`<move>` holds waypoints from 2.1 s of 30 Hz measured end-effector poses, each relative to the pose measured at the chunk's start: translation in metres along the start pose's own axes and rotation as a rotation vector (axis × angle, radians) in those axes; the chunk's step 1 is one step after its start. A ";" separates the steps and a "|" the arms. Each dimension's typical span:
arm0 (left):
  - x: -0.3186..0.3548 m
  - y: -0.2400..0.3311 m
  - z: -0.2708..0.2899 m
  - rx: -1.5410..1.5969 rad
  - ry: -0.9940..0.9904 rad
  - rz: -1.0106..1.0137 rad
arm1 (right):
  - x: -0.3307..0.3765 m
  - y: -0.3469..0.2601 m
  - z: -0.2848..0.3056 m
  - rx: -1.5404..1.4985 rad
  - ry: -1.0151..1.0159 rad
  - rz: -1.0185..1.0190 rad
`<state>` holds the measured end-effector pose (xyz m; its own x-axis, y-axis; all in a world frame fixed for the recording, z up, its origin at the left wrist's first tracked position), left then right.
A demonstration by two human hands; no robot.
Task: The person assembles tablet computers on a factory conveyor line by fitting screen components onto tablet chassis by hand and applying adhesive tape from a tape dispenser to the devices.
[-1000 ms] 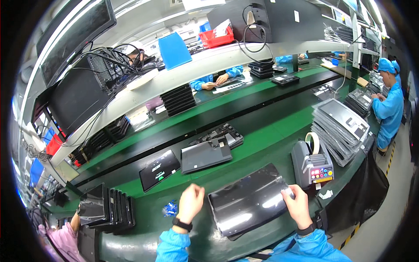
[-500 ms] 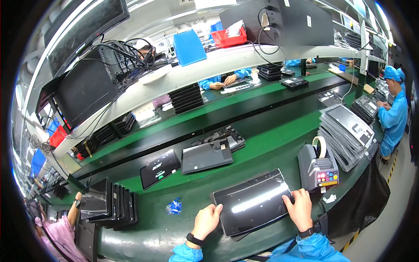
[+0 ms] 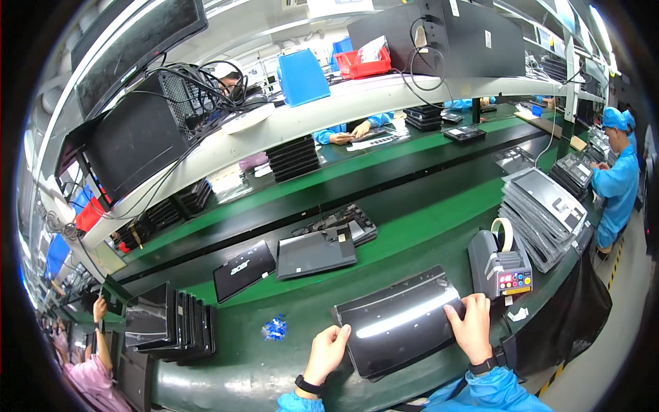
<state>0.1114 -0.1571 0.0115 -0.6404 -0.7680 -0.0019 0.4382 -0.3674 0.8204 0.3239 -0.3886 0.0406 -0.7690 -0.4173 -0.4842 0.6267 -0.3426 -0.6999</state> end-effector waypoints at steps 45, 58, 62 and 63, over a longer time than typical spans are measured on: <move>0.038 0.076 0.057 0.499 0.461 -0.353 | 0.060 0.073 0.049 -1.156 0.480 -0.704; 0.039 0.081 0.040 0.485 0.346 -0.398 | -0.028 -0.066 0.108 -0.728 -0.087 0.293; 0.048 0.084 0.048 0.456 0.369 -0.384 | -0.067 -0.194 0.046 -0.453 -0.682 0.907; 0.049 0.085 0.048 0.494 0.345 -0.388 | -0.069 -0.206 0.031 -0.400 -0.763 0.971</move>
<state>0.0865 -0.2009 0.1089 -0.4204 -0.7821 -0.4600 -0.1696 -0.4303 0.8866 0.2521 -0.3152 0.2340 0.3236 -0.7682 -0.5525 0.7010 0.5868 -0.4053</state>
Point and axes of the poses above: each hand's wrist, its own x-axis away from the middle knuckle, its own z-axis out of the back of the hand, y = z × x, the point moved 3 cm from there along -x, towards the middle knuckle, and after that the axes turned 14 degrees about -x, right-handed, at the moved point
